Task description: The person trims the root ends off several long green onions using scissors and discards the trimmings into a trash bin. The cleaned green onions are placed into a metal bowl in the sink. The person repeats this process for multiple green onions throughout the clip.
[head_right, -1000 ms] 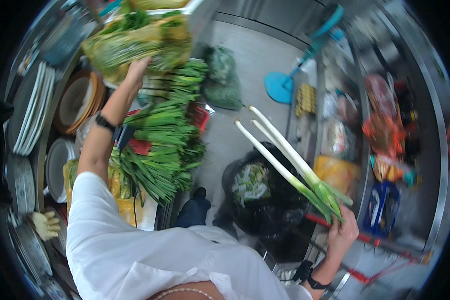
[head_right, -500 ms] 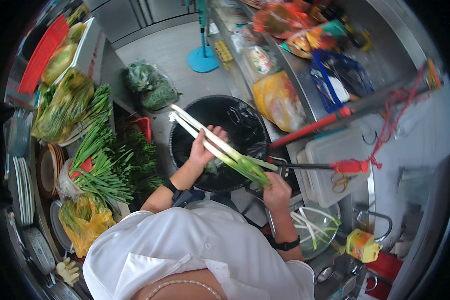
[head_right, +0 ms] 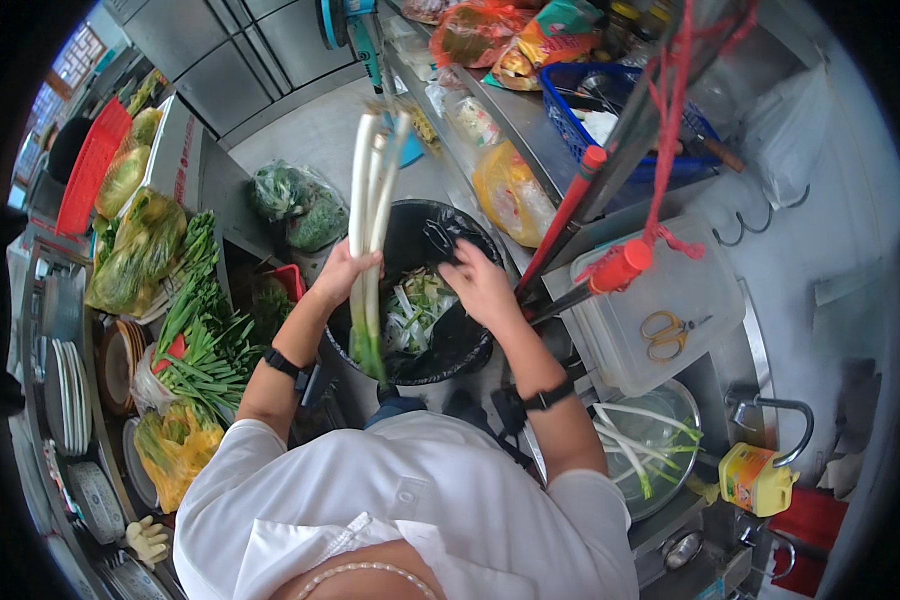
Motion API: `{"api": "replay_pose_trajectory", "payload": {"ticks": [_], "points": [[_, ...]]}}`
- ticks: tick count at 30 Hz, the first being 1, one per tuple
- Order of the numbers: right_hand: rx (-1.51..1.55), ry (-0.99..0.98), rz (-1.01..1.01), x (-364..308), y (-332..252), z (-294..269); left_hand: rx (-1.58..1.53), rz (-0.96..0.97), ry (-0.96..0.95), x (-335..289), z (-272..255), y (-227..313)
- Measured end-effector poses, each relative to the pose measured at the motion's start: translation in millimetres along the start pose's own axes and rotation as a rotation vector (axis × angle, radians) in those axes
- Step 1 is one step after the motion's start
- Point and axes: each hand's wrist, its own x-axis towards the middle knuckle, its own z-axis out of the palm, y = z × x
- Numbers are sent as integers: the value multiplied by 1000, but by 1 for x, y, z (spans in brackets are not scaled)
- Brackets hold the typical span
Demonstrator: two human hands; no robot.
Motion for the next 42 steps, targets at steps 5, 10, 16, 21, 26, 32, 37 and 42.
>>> {"api": "replay_pose_trajectory", "payload": {"ticks": [5, 10, 16, 21, 26, 32, 37, 42], "points": [[644, -55, 66, 38, -28, 30, 142, -203, -297, -41, 2, -9], [647, -14, 203, 13, -27, 68, 45, -351, -324, -59, -14, -20], [602, -51, 205, 4, -29, 90, 83, -356, -343, -55, -34, -21], [620, -3, 175, -2, -37, 104, 178, -357, -388, -51, -42, -13], [609, 38, 235, -3, -37, 106, 323, -386, -485, -57, -44, -7], [714, 94, 236, -10, -31, 98, 249, -455, -710, -74, -62, -15], [677, 8, 298, -16, -23, 94, 234, -487, -632, -89, -60, -30], [53, 85, 270, -54, -7, 29, 447, -472, -388, -98, -70, -46]]}}
